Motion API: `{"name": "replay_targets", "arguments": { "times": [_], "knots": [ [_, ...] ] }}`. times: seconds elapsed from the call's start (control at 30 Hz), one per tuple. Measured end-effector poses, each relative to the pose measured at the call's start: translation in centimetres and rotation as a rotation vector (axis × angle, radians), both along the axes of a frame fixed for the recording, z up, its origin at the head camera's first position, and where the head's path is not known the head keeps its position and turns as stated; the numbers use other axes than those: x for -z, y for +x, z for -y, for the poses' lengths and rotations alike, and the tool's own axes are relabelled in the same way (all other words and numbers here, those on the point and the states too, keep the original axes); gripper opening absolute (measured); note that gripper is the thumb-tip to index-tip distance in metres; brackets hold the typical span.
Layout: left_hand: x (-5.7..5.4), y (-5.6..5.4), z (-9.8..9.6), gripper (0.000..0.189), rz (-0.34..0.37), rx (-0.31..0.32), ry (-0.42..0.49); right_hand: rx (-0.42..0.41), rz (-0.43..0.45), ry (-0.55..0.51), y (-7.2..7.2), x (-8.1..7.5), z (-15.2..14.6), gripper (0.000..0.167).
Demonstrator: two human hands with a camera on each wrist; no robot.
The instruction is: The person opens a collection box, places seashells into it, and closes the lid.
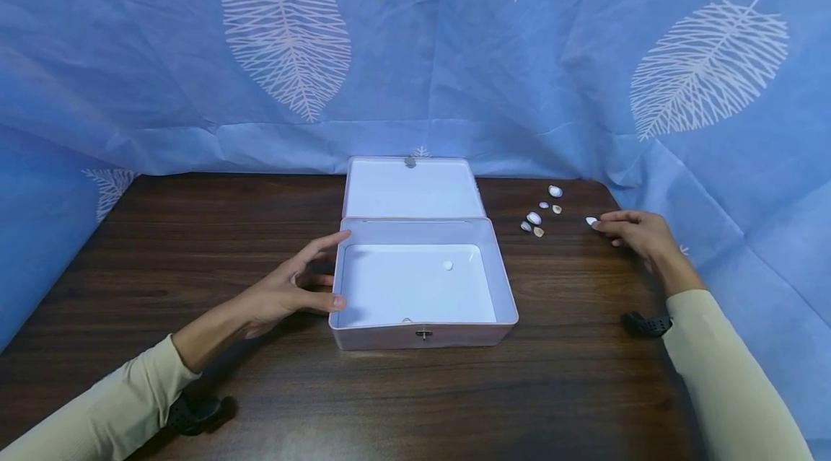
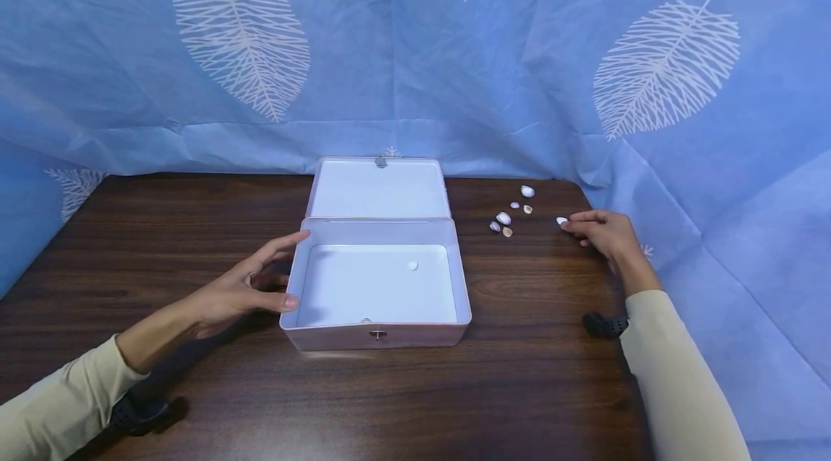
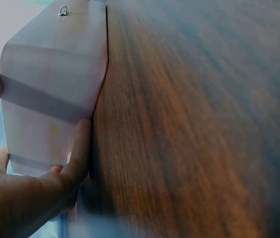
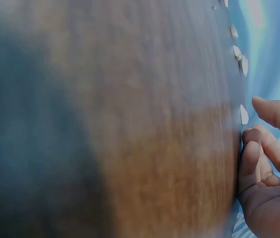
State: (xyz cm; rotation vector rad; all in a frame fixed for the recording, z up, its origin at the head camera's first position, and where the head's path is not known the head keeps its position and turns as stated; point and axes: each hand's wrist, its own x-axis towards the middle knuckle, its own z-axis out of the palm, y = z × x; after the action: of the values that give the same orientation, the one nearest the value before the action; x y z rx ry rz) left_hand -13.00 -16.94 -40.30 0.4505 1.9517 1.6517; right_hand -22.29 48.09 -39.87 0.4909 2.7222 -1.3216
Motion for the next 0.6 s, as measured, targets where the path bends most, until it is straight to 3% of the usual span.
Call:
{"name": "replay_targets", "arguments": {
  "times": [0.2, 0.3, 0.4, 0.5, 0.6],
  "knots": [
    [0.0, 0.0, -0.1, 0.107, -0.006, 0.0, -0.009, 0.001, 0.051, 0.083, -0.6, 0.0, 0.0, 0.062],
    [-0.1, 0.0, -0.1, 0.108, -0.003, -0.006, -0.009, -0.015, 0.077, 0.129, -1.0, 0.0, 0.0, 0.068],
    [-0.1, 0.0, -0.1, 0.108, 0.004, -0.012, -0.006, -0.024, 0.087, 0.145, -1.3, 0.0, -0.1, 0.062],
    [-0.1, 0.0, -0.1, 0.108, 0.002, -0.016, -0.004, -0.029, 0.079, 0.14, -1.5, -0.1, -0.1, 0.042],
    [-0.1, 0.1, -0.1, 0.108, -0.006, -0.017, -0.005, -0.041, 0.07, 0.141, -1.5, -0.1, 0.0, 0.033]
  ]
}}
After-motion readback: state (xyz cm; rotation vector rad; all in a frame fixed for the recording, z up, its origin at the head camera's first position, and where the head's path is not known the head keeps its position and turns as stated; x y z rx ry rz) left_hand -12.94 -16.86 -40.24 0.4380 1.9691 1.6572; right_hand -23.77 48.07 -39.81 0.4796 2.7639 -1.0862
